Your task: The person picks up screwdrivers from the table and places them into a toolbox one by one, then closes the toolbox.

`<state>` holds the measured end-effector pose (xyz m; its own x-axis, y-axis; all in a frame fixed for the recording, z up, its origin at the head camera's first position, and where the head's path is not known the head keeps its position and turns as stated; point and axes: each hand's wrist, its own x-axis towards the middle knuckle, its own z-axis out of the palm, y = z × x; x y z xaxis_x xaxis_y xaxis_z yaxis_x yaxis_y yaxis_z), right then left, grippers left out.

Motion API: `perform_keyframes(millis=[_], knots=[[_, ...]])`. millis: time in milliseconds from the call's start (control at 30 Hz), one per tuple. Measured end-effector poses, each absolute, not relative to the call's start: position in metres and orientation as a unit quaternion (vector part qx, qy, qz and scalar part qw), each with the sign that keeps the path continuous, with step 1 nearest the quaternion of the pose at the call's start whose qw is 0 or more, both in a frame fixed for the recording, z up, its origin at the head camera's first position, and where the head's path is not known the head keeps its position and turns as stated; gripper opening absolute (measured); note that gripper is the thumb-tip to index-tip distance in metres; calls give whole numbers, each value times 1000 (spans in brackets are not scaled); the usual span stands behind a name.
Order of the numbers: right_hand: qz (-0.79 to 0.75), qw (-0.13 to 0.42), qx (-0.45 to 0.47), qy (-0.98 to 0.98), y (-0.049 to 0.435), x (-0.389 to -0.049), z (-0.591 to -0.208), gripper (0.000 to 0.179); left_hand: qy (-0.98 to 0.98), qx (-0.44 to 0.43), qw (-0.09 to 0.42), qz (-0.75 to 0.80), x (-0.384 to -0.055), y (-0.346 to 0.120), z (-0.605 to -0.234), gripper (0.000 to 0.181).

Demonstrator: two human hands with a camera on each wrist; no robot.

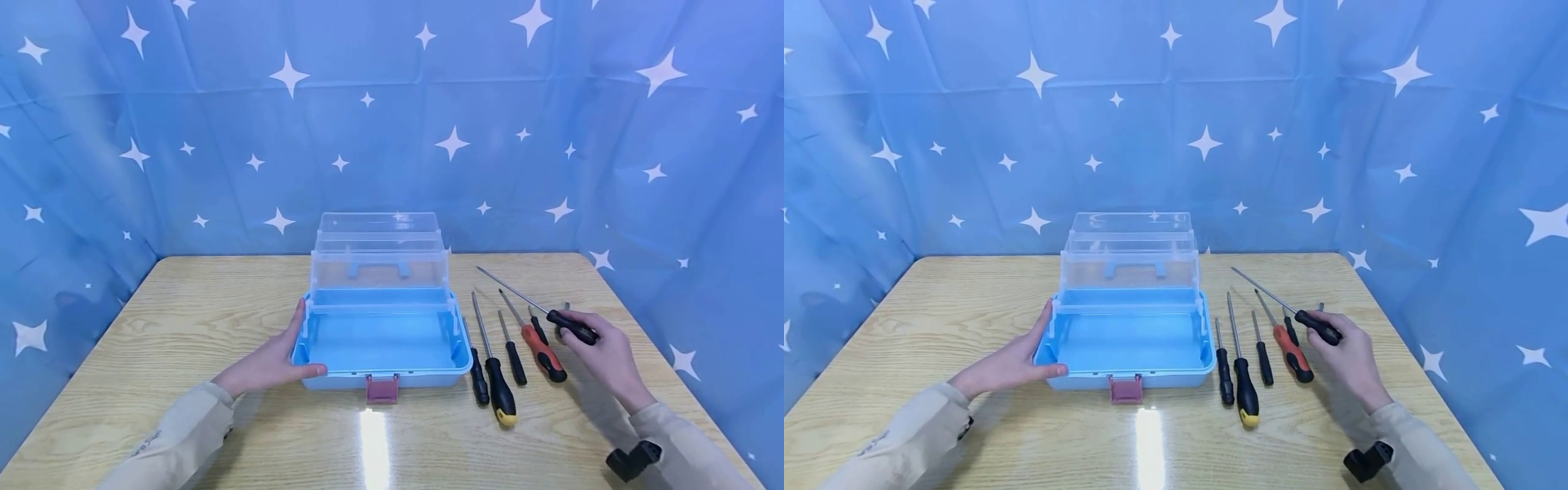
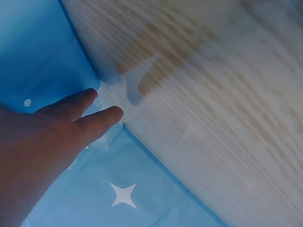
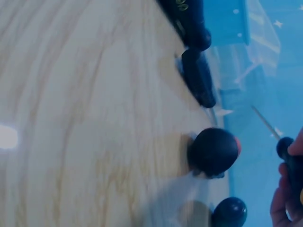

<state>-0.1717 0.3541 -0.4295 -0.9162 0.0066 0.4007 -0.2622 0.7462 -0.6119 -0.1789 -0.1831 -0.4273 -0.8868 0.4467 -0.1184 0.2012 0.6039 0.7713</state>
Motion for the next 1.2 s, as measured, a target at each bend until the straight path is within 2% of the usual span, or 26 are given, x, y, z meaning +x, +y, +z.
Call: perform_keyframes(millis=[500,967,1200], knots=[[403,155,39,-901,345,-169,-424,34,865,188,151,441,-180,-182,-430,117],[421,150,33,-894,345,-159,-425,34,853,219,106,462,-189,-179,-430,116],[436,177,38,-881,346,-158,-425,30,831,224,141,489,-191,-181,-429,120]])
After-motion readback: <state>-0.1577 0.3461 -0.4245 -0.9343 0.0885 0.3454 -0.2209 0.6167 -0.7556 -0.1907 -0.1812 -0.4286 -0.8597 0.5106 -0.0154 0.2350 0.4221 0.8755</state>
